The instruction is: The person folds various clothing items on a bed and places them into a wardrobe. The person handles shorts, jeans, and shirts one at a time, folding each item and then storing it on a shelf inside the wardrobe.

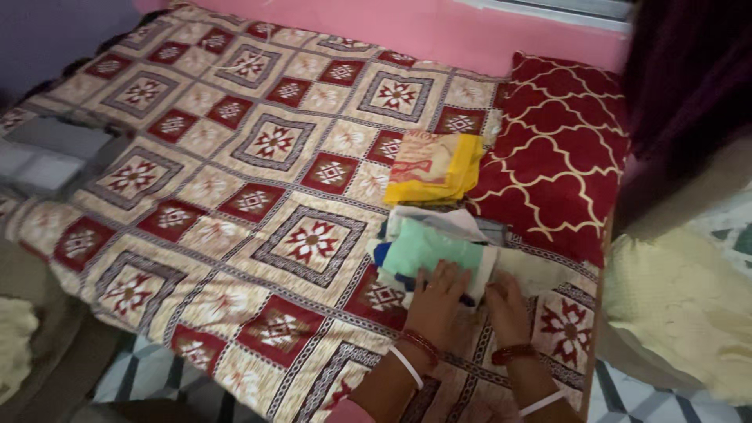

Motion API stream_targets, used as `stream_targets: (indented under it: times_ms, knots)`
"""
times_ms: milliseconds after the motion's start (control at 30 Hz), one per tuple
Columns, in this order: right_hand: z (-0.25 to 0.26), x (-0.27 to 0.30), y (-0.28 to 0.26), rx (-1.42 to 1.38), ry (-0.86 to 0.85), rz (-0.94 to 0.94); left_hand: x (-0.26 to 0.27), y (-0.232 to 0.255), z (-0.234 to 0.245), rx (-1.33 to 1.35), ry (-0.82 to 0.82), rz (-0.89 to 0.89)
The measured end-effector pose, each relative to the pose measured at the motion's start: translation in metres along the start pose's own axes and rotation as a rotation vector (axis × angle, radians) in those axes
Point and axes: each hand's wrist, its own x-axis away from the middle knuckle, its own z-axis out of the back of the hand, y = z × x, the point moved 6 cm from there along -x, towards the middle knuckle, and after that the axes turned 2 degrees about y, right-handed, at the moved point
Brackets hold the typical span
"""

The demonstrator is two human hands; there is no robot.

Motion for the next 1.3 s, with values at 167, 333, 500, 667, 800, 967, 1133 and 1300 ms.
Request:
stream_targets:
  times_ms: [167, 333, 500, 667, 800, 967, 1133, 1300]
  knots:
    - [-0.002, -0.018, 0.03, -0.243, -0.049, -0.325, -0.02, -0.008, -0.017, -0.01, -0.009, -0.01]
    - [-0.008, -0.029, 0.043, -0.17, -0.164, -0.318, -0.019, -0.025, -0.038, -0.041, -0.116, 0.052]
    - [-0.016, -0.029, 0.043, -0.198, -0.114, -0.206, -0.022, -0.055, -0.037, 0.433, 0.085, 0.162]
    - [-0.032, -0.022, 0.026, -0.644, -0.188, -0.329, -0.021, -0.065, -0.039, 0.606, 0.131, 0.104]
    - [-0.041, -0.017, -0.009, -0.892, -0.353, -0.3, -0.017, -0.064, -0.038, 0.63, 0.149, 0.105]
    - [-0.057, -0.001, -0.02, -0.738, -0.302, -0.551, -0.017, -0.041, -0.029, 0.27, 0.152, -0.067]
    - [-0.048, 0.003, -0.031, -0.582, -0.217, -0.578, 0.001, -0.015, -0.005, 0.376, 0.144, -0.069]
    - [-0.035, 0.018, -0.083, -0.57, -0.432, -0.127, 0.02, -0.028, 0.05, 0.559, 0.442, 0.029]
